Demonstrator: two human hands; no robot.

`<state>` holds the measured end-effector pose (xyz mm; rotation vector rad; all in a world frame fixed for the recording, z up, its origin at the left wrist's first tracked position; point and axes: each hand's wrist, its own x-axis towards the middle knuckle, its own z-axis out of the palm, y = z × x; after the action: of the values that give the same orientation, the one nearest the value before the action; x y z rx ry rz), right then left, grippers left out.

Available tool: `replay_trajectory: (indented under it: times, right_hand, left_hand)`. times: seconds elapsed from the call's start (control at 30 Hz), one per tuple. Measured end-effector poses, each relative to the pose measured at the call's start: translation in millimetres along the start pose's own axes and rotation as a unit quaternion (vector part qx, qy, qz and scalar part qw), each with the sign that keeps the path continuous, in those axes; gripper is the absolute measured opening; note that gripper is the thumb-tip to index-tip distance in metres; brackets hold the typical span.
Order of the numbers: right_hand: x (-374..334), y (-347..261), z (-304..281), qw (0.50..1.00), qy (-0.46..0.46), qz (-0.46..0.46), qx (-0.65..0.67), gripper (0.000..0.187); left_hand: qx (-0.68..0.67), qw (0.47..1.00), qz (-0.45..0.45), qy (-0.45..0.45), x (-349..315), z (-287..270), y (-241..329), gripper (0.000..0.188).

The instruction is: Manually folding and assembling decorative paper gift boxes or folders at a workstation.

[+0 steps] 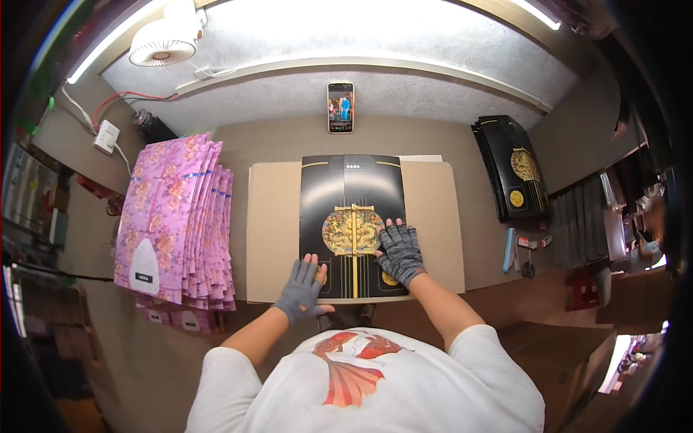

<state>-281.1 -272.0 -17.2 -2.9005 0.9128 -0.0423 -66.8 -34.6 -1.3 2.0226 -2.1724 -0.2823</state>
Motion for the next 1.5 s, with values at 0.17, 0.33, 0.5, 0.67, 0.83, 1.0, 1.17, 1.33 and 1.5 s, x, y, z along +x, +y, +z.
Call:
replay_trajectory:
  times: [0.17, 0.33, 0.5, 0.67, 0.83, 1.0, 1.17, 1.33, 1.5]
  right_hand:
    - [-3.6, -6.2, -4.2, 1.0, 0.003, 0.005, -0.003, 0.072]
    - [-2.0, -5.7, -1.6, 1.0, -0.007, -0.002, -0.012, 0.073]
    - [-3.3, -3.7, -3.1, 1.0, -0.001, -0.011, 0.0, 0.07]
    - [-13.1, -2.6, 2.8, 1.0, 0.023, -0.016, -0.003, 0.07]
    - [-54.3, -19.2, 4.5, 1.0, 0.017, -0.005, 0.018, 0.072]
    - [-98.8, -35.4, 17.6, 0.995, 0.039, 0.092, 0.022, 0.072]
    - [-120.8, -37.2, 31.3, 0.992, 0.081, 0.077, 0.054, 0.075]
    - [-108.0, -41.2, 16.9, 0.943, 0.119, 0.164, 0.265, 0.08]
    - [-104.7, 8.3, 9.6, 0.635, 0.098, 0.372, 0.67, 0.068]
  left_hand:
    - [-0.084, 0.993, -0.08, -0.017, 39.5, -25.4, -23.2, 0.084]
    - [-0.027, 0.99, -0.088, 0.107, 122.7, -3.8, -79.6, 0.082]
    - [0.026, 0.995, -0.016, 0.092, 118.5, -3.1, -76.2, 0.09]
    - [0.047, 0.998, 0.032, 0.002, 60.6, -7.6, -29.0, 0.084]
    - [0.044, 0.997, 0.051, -0.022, 17.3, 6.1, -10.9, 0.084]
    - [0.018, 1.0, -0.006, 0.02, -19.7, 22.0, 4.3, 0.084]
    - [-0.073, 0.993, -0.092, 0.01, -51.1, 18.2, 18.8, 0.081]
    - [-0.472, 0.745, -0.408, 0.236, -35.4, 17.0, 25.5, 0.051]
    - [-0.47, 0.713, -0.46, -0.245, -42.3, -16.0, 8.7, 0.046]
